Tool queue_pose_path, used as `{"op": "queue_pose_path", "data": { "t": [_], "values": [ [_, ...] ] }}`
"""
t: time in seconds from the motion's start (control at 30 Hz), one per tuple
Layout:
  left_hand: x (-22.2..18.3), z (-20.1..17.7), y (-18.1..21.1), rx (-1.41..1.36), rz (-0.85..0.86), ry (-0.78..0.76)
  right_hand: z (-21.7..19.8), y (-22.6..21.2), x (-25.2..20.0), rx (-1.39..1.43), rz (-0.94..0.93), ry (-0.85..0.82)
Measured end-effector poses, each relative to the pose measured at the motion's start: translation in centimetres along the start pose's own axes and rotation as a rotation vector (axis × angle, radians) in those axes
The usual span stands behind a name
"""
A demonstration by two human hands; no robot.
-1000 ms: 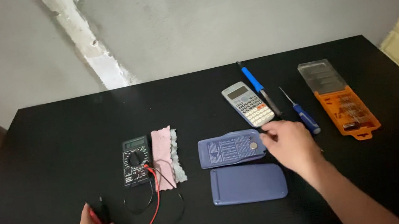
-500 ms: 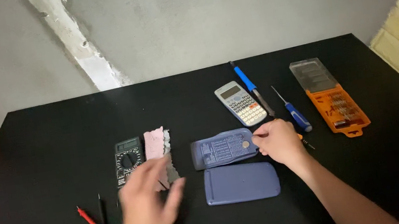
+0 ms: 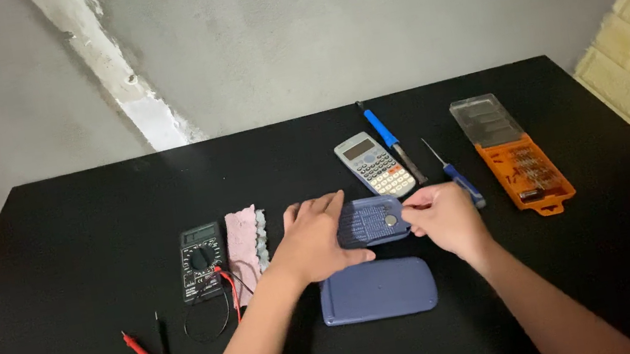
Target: Repairing a scientific calculator by unscrewing the casing, testing internal components with a multimeter, and cleaning parts.
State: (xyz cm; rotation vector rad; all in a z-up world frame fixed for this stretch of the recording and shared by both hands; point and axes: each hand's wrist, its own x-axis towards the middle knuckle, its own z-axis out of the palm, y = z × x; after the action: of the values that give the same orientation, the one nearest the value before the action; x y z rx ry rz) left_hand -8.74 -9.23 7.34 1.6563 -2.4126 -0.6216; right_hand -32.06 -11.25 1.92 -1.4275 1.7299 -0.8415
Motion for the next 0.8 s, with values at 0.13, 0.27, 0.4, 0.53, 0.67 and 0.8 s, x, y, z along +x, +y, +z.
{"op": "queue_pose_path", "data": {
  "t": [0.13, 0.27, 0.4, 0.53, 0.67, 0.8],
  "values": [
    [0.8, -0.2, 0.1, 0.031, -0.006, -0.033, -1.4, -0.8, -0.4, 0.018, 0.004, -0.005],
    [1.9, 0.9, -0.2, -0.003, 0.055, 0.047, -2.4, -1.0, -0.5, 0.005, 0.020, -0.006],
    [0.8, 0.2, 2.5, -0.103, 0.014, 0.079, -1.6, -0.3, -2.6, 0.421, 0.065, 0.068],
    [1.0, 1.3, 3.8, -0.138, 0.057, 0.233, -0.7, -2.7, -6.1, 0.994, 0.139, -0.014],
    [0.7, 1.6, 7.0, -0.197, 0.028, 0.339, 0.3, -1.0, -7.2, 1.424, 0.164, -0.169],
    [0.7, 2.6, 9.4, -0.228, 0.001, 0.331, 0.8, 0.7, -7.0, 1.616, -0.020, -0.298]
  ]
}}
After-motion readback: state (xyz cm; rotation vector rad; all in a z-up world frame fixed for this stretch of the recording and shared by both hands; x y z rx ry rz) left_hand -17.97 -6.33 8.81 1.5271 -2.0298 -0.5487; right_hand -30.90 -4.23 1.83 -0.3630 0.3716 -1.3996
